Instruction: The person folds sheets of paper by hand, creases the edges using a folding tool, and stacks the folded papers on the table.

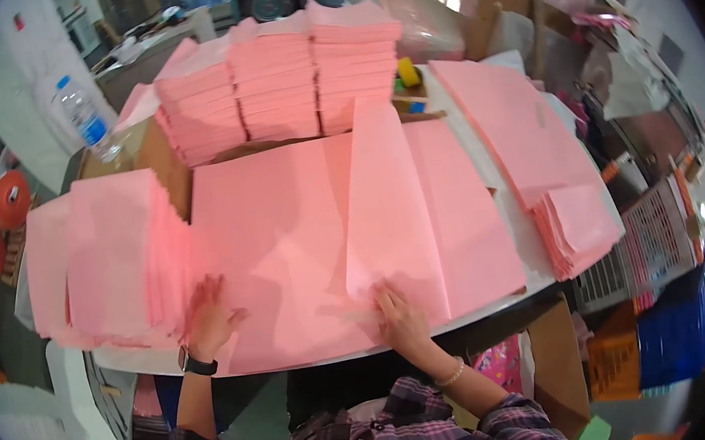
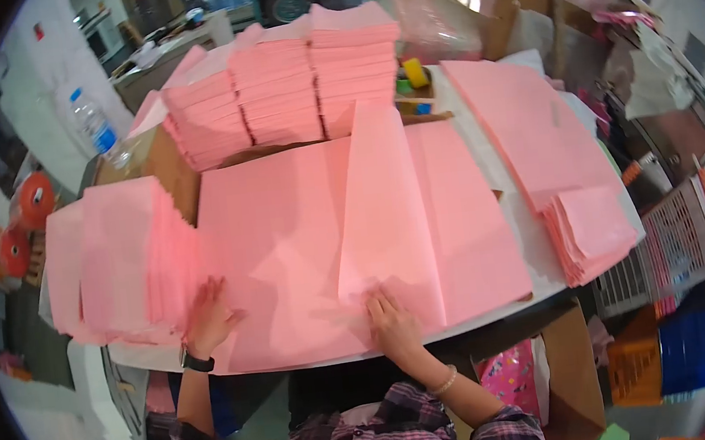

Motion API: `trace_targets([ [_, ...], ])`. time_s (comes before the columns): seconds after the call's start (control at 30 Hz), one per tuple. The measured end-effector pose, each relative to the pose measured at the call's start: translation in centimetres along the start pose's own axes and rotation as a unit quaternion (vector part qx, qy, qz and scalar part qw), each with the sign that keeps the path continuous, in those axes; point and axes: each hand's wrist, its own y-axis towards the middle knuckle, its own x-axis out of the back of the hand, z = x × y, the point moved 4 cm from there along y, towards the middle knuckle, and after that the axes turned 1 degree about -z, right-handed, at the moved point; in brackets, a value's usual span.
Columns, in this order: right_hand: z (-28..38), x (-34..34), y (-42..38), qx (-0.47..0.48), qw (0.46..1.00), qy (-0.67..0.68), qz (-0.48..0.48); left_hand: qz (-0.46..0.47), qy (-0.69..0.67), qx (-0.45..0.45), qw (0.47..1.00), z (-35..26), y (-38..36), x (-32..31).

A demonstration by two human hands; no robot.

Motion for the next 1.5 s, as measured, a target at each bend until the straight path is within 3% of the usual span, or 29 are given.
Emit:
trace_targets([
  [0.27, 9.5, -5.2, 0.3, 0.171, 0.983, -0.016, 0.061, 0.004, -0.061, -0.008, 0.998, 2.0, 0.5, -1.3],
  [0.4, 14.0, -7.7, 0.4, 0.207, 0.97, -0.04, 0.12, 0.016, -0.11, 0.052, 0.992, 1.9, 0.8, 0.0],
  [0.53, 18.0, -10.0, 0.7, 0.223, 0.972, -0.061, 0.038, -0.051, -0.062, 0.052, 0.995, 1.6, 1.0, -0.3],
  [0.67, 20.6, -11.5, 0.5, 0.244, 0.966, -0.078, 0.025, -0.11, -0.03, 0.034, 0.993, 1.2, 1.0, -0.6],
  [0.93, 22.5, -12.3, 0.6, 0.259, 0.964, -0.05, 0.007, -0.058, -0.025, 0.033, 0.997, 2.2, 1.8, -1.5],
  [1.5, 23.1, -12.4, 0.6, 0.255, 0.965, -0.055, 0.028, -0.084, -0.035, 0.007, 0.996, 2.9, 1.6, -2.4],
])
